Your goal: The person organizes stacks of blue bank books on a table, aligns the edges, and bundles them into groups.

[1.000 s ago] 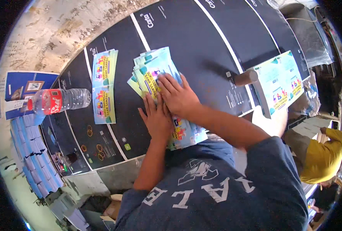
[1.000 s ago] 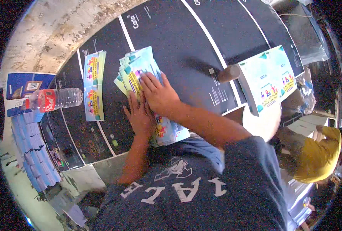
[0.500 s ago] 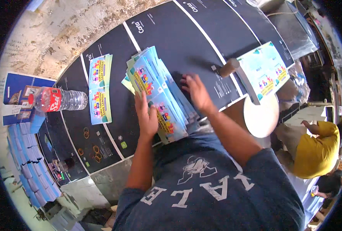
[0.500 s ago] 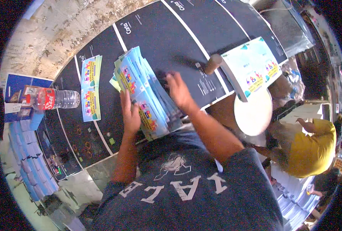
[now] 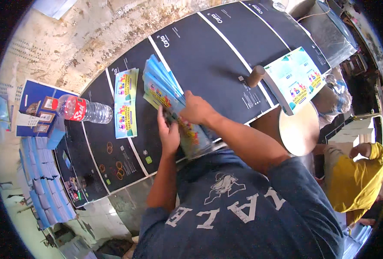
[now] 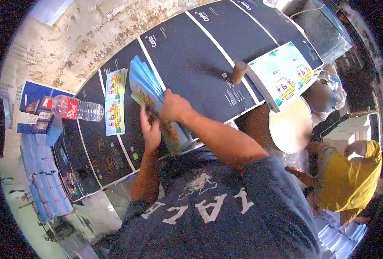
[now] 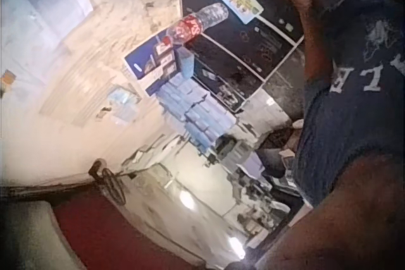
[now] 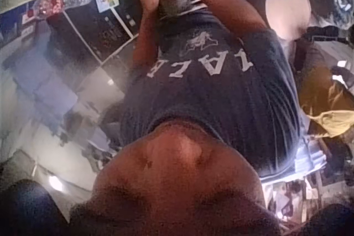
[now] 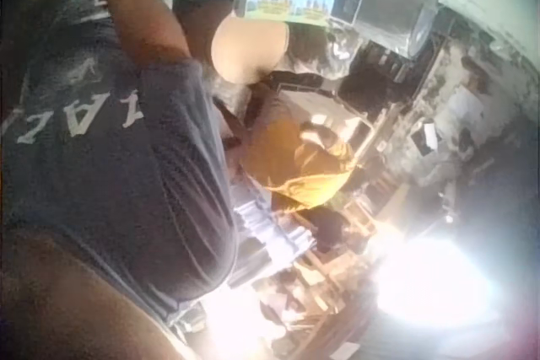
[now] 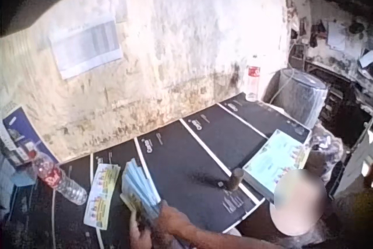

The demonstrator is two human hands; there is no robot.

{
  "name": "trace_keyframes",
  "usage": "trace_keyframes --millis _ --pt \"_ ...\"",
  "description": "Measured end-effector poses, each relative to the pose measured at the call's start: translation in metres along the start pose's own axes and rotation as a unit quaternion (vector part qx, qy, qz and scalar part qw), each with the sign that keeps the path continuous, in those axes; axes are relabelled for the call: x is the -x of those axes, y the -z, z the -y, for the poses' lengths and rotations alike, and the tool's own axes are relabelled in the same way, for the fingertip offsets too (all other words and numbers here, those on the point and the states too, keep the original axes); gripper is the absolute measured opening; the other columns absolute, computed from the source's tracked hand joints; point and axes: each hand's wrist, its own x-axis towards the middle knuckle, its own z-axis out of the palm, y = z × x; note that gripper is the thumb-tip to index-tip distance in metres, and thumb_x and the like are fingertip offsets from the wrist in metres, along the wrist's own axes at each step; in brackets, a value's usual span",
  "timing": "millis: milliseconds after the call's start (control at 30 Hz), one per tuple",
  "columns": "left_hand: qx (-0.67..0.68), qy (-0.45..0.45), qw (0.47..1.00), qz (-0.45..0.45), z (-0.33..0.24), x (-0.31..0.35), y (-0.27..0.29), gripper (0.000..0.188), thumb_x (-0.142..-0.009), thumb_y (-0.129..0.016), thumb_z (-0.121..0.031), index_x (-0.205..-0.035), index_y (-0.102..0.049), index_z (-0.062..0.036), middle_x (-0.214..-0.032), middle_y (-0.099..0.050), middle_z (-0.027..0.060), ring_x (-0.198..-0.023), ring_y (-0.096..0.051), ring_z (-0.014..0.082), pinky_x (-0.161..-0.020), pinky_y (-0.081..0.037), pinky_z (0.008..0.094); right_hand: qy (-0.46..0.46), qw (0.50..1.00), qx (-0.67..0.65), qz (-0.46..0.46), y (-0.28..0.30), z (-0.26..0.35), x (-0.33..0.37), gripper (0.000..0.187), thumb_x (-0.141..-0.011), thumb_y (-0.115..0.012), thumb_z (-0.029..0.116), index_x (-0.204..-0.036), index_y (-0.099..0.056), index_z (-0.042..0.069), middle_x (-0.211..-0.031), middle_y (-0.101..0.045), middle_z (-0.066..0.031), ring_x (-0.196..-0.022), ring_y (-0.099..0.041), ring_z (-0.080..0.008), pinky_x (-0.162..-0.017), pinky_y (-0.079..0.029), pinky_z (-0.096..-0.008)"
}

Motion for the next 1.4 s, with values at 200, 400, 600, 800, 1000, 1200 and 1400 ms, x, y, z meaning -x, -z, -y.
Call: trace_keyframes --millis 200,400,600,800,1000,1200,1400 --pt "-0.597 -0.141 0.789 0.03 -0.171 -0.018 0.011 0.116 -0.067 -0.086 -0.048 -0.156 -0.023 -0.0065 -0.163 -0.013 0.0246 -0.151 -0.012 0.0407 -0.115 -0.013 0.0657 0.239 0.924 0.295 0.044 0.094 0.033 0.053 0.046 -0.08 -0.069 0.017 -0.121 -0.053 0.002 -0.103 -0.07 -0.0218 -0.096 -0.07 -0.0397 -0.08 -0.056 -0.0495" --pt "-0.529 -0.003 0.805 0.269 -0.104 -0.042 0.01 0.1 -0.066 -0.086 -0.036 -0.148 -0.037 -0.0053 -0.142 -0.047 0.0199 -0.134 -0.042 0.0379 -0.112 -0.028 0.0555 0.321 0.858 0.395 -0.071 0.039 -0.003 0.041 0.045 -0.078 -0.07 0.023 -0.119 -0.058 0.008 -0.113 -0.064 -0.0097 -0.105 -0.062 -0.0247 -0.09 -0.046 -0.0442" --pt "-0.557 -0.125 0.792 0.217 -0.113 -0.017 0.003 0.09 -0.069 -0.084 -0.042 -0.14 -0.045 -0.0036 -0.132 -0.055 0.0183 -0.122 -0.051 0.0373 -0.109 -0.034 0.0527 0.311 0.88 0.352 -0.075 0.034 -0.009 0.061 0.074 -0.076 -0.069 0.022 -0.144 -0.045 0.003 -0.131 -0.057 -0.0133 -0.131 -0.048 -0.028 -0.116 -0.025 -0.0571" --pt "-0.523 -0.079 0.813 0.243 -0.104 -0.021 0.012 0.091 -0.07 -0.084 -0.042 -0.143 -0.042 -0.0062 -0.137 -0.052 0.0171 -0.128 -0.048 0.0361 -0.111 -0.029 0.0565 0.235 0.923 0.305 0.01 0.1 -0.037 0.066 0.09 -0.062 -0.082 0.017 -0.144 -0.046 0.009 -0.134 -0.054 -0.015 -0.133 -0.046 -0.032 -0.117 -0.024 -0.0585" --pt "-0.532 -0.116 0.805 0.234 -0.116 -0.014 0.003 0.097 -0.069 -0.084 -0.041 -0.146 -0.039 -0.0049 -0.141 -0.049 0.0187 -0.131 -0.045 0.0369 -0.112 -0.027 0.0571 0.253 0.963 -0.077 -0.048 0.088 -0.157 0.066 0.138 -0.059 -0.094 0.028 -0.155 -0.001 -0.004 -0.159 -0.015 -0.0319 -0.149 -0.019 -0.038 -0.121 -0.023 -0.0418" --pt "-0.535 -0.101 0.803 0.245 -0.114 -0.011 0.007 0.1 -0.068 -0.085 -0.038 -0.147 -0.037 -0.0022 -0.135 -0.05 0.0204 -0.126 -0.046 0.0391 -0.108 -0.031 0.0538 0.262 0.944 -0.194 -0.05 0.04 -0.108 0.057 0.106 -0.067 -0.089 0.018 -0.15 -0.025 -0.001 -0.144 -0.044 -0.0273 -0.134 -0.046 -0.0383 -0.111 -0.038 -0.0433" --pt "-0.484 0.002 0.838 0.25 -0.107 -0.009 0.055 0.064 -0.07 -0.085 -0.027 -0.125 -0.058 -0.0074 -0.112 -0.064 0.0162 -0.105 -0.061 0.0362 -0.094 -0.045 0.0482 0.185 0.918 -0.352 0.019 0.037 -0.148 0.041 0.023 -0.085 -0.072 -0.003 -0.104 -0.061 0.005 -0.099 -0.063 0.0036 -0.097 -0.057 -0.0073 -0.09 -0.047 -0.0268"
